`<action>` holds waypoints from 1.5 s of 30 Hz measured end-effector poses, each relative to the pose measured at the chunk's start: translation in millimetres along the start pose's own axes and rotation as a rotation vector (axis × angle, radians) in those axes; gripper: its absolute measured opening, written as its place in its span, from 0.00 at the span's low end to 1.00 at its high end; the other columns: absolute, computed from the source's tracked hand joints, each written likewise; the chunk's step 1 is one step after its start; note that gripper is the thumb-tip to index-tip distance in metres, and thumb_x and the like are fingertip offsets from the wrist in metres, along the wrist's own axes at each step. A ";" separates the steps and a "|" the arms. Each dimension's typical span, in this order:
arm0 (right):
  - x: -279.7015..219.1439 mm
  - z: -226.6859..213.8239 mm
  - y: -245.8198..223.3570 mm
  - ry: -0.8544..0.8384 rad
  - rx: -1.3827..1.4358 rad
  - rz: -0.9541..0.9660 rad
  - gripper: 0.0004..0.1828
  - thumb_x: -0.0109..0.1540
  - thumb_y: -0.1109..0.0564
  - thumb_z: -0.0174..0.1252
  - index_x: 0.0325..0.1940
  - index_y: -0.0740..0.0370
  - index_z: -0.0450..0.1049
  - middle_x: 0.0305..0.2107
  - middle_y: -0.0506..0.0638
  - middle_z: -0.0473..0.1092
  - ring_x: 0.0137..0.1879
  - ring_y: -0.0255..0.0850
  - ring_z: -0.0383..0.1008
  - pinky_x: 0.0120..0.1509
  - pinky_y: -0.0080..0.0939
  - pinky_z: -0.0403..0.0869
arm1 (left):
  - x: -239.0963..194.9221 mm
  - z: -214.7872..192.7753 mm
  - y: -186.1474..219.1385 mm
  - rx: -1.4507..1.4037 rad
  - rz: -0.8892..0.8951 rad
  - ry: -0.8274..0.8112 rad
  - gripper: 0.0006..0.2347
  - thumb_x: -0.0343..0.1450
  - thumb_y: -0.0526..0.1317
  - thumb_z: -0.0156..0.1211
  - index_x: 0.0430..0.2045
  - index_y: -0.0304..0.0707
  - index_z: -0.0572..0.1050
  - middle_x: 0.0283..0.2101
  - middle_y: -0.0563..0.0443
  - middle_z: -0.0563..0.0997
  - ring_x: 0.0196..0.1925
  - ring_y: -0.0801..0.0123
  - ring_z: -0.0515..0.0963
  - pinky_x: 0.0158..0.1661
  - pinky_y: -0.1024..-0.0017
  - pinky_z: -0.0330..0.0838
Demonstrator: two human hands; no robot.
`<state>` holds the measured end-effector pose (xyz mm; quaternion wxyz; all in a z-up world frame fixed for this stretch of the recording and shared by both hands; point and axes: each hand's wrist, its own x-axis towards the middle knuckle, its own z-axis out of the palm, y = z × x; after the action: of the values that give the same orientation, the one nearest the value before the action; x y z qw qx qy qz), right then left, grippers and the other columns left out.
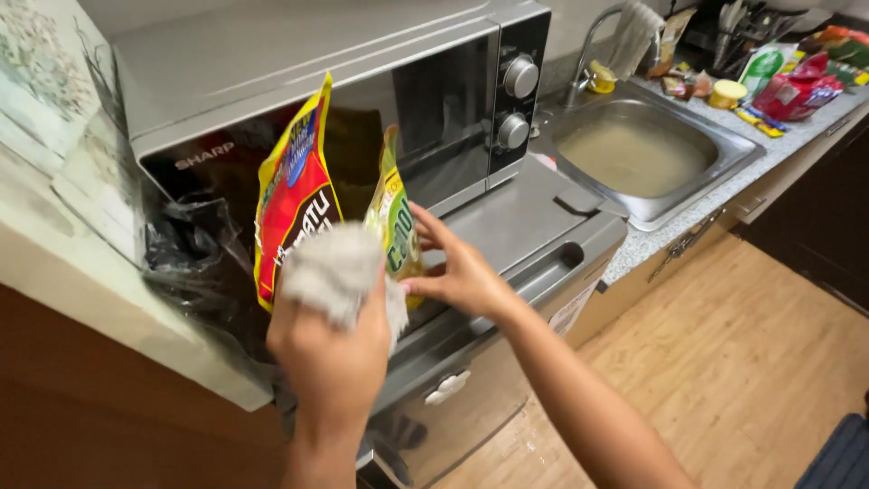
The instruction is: The person wipes several food packages with a cloth and places them on top of a microwave. The items handled include a Datu Puti pouch, a canola oil pouch, a Coffee-mate box, a sugar sachet, a red snack bag, and a pancit canton packet.
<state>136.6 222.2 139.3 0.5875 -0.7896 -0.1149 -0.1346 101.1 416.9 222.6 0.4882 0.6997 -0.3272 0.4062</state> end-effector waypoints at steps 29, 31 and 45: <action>-229.3 -195.1 74.5 0.817 0.221 0.267 0.20 0.67 0.56 0.53 0.62 0.65 0.70 0.47 0.56 0.76 0.49 0.41 0.76 0.54 0.43 0.75 | -147.0 214.7 73.1 -1.741 -0.819 -0.764 0.38 0.77 0.65 0.35 0.73 0.29 0.55 0.73 0.43 0.64 0.74 0.62 0.64 0.70 0.61 0.54; -236.7 -221.5 77.3 0.802 0.154 0.303 0.21 0.67 0.55 0.54 0.63 0.65 0.71 0.47 0.55 0.76 0.50 0.39 0.75 0.56 0.41 0.73 | -149.7 250.8 88.1 -1.763 -0.786 -0.747 0.37 0.79 0.64 0.33 0.71 0.26 0.59 0.70 0.41 0.68 0.70 0.59 0.68 0.68 0.57 0.59; -308.0 -411.7 124.9 0.767 0.184 0.433 0.22 0.67 0.52 0.54 0.62 0.65 0.72 0.45 0.55 0.77 0.51 0.38 0.75 0.54 0.37 0.73 | -188.3 463.0 164.8 -1.851 -1.310 -0.612 0.22 0.77 0.45 0.41 0.61 0.27 0.67 0.56 0.41 0.79 0.57 0.60 0.78 0.58 0.62 0.69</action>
<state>-141.6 -215.0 32.8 0.6700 -0.6329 0.2677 -0.2807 -10.2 -61.9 34.7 0.8274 0.1812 -0.1792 -0.5004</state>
